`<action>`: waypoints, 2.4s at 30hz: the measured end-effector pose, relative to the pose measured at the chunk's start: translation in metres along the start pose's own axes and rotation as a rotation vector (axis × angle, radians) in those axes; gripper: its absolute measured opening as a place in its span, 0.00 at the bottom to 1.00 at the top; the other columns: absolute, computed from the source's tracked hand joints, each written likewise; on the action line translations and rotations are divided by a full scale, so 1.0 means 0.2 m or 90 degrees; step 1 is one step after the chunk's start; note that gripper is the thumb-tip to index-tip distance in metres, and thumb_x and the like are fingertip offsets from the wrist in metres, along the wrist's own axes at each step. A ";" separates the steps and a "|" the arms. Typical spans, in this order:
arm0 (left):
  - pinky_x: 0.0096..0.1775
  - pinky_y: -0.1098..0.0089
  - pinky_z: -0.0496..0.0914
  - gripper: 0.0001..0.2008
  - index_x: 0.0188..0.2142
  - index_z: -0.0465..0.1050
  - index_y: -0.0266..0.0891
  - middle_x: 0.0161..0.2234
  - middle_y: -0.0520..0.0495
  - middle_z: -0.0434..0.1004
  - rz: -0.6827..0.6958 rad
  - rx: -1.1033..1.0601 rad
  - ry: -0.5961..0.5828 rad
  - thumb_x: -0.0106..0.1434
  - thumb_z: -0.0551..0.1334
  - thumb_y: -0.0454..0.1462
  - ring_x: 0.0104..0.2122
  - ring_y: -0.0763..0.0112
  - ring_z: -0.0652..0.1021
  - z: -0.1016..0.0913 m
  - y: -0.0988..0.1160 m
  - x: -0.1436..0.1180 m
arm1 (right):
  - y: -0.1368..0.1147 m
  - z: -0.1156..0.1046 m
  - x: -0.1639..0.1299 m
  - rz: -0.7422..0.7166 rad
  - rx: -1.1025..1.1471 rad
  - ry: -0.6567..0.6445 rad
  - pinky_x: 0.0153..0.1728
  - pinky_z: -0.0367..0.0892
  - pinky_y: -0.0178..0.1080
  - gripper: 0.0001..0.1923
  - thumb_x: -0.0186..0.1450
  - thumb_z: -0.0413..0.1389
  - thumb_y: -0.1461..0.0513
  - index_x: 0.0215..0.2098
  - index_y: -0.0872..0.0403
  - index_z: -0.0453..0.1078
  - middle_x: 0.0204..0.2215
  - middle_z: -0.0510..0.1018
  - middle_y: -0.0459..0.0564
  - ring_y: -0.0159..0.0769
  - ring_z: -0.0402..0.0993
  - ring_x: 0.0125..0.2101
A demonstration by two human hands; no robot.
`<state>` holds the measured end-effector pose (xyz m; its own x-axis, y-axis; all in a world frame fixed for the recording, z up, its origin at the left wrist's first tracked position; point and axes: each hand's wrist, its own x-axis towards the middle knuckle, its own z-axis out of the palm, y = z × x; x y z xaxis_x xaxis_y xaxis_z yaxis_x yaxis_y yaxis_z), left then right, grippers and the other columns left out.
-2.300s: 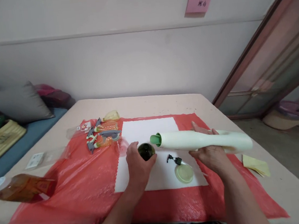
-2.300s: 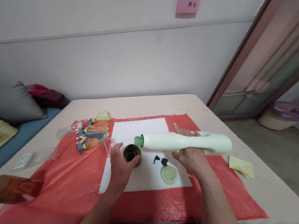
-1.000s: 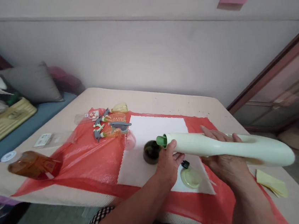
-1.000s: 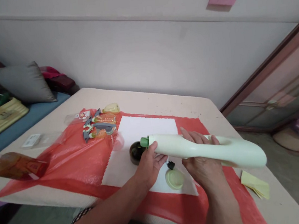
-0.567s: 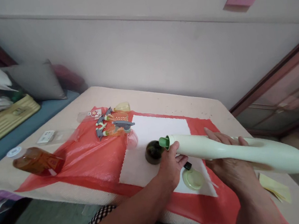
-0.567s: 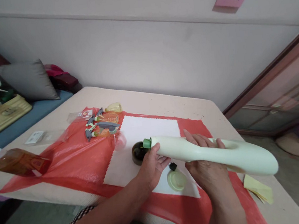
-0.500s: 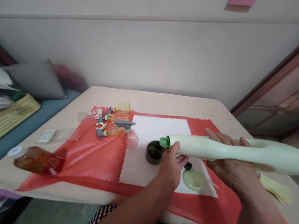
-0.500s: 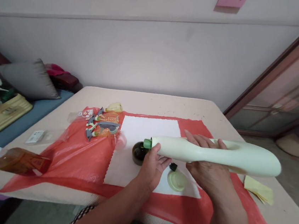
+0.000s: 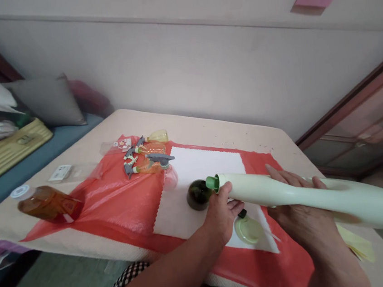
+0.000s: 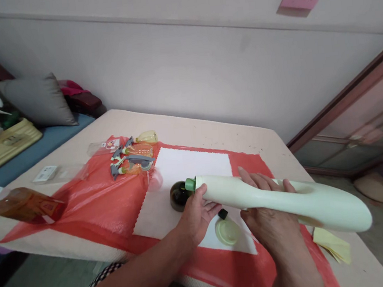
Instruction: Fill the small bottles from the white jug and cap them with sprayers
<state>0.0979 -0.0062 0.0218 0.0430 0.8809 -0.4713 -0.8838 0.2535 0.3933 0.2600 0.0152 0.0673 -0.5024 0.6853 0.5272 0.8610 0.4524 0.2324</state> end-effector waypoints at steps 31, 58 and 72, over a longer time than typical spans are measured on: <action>0.53 0.60 0.72 0.21 0.53 0.68 0.37 0.53 0.37 0.72 -0.003 -0.003 -0.019 0.65 0.62 0.45 0.46 0.59 0.79 0.01 -0.01 -0.01 | -0.03 -0.07 0.02 -0.002 -0.041 0.017 0.62 0.51 0.58 0.35 0.60 0.54 0.69 0.65 0.55 0.59 0.53 0.76 0.59 0.50 0.73 0.52; 0.52 0.61 0.73 0.23 0.54 0.68 0.36 0.55 0.35 0.71 -0.011 0.003 -0.015 0.64 0.63 0.45 0.48 0.57 0.79 0.02 0.00 -0.02 | -0.03 -0.10 0.02 -0.007 -0.046 0.007 0.61 0.52 0.58 0.36 0.60 0.53 0.71 0.66 0.55 0.57 0.53 0.76 0.59 0.51 0.73 0.53; 0.54 0.58 0.72 0.22 0.53 0.69 0.35 0.53 0.35 0.73 -0.007 -0.006 -0.019 0.63 0.64 0.45 0.47 0.57 0.79 0.01 0.00 -0.02 | -0.03 -0.09 0.02 -0.005 -0.039 0.011 0.61 0.53 0.59 0.35 0.60 0.54 0.70 0.66 0.55 0.58 0.53 0.77 0.58 0.52 0.73 0.53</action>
<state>0.0998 -0.0092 0.0258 0.0666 0.8899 -0.4513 -0.8874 0.2596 0.3810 0.2540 0.0044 0.0831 -0.5083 0.6716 0.5390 0.8604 0.4218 0.2859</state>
